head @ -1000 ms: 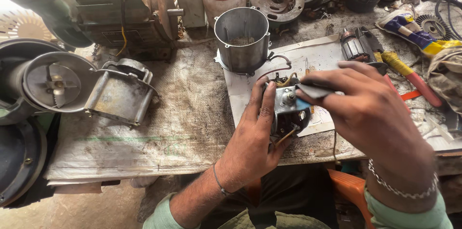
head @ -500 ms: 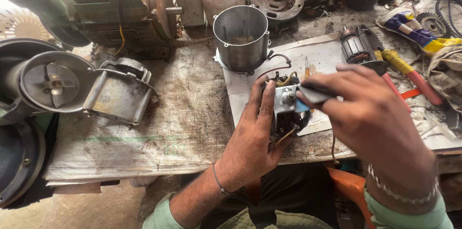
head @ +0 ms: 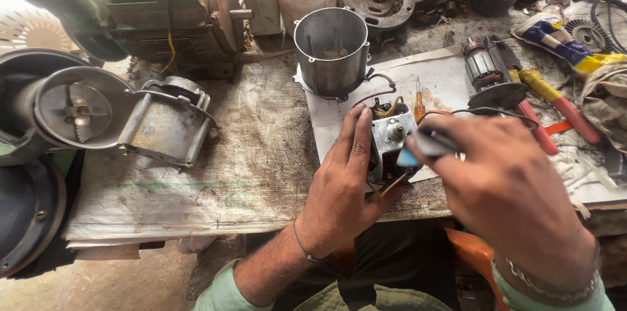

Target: The person holds a small disassembled electric motor end piece on a cluttered workbench and repeatedly rubs its metal surface with a small abrasive pad, repositioning the component to work different spots.

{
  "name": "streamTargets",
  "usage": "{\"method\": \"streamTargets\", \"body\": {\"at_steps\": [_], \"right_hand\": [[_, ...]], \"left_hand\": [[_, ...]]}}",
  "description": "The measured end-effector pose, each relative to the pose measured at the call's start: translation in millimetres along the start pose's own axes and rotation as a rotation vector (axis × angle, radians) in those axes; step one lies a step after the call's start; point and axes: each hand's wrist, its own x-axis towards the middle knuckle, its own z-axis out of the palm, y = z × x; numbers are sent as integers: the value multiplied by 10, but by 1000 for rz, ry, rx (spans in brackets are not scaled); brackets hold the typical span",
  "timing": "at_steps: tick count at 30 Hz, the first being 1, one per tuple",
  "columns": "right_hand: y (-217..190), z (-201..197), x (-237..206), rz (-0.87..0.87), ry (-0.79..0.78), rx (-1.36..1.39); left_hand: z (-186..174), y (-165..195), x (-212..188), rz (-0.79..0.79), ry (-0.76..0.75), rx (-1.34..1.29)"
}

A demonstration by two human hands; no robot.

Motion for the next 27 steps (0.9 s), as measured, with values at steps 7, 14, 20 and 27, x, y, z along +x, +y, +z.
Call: {"method": "streamTargets", "body": {"at_steps": [7, 14, 20, 27], "right_hand": [[-37, -15, -17, 60, -31, 13], [-11, 2, 22, 113, -73, 41], [12, 19, 65, 158, -70, 131], [27, 56, 110, 155, -34, 141]], "left_hand": [[-50, 43, 32, -24, 22, 143], [-52, 19, 8, -10, 30, 124], [-42, 64, -16, -13, 91, 160], [-57, 66, -27, -9, 103, 37]]}}
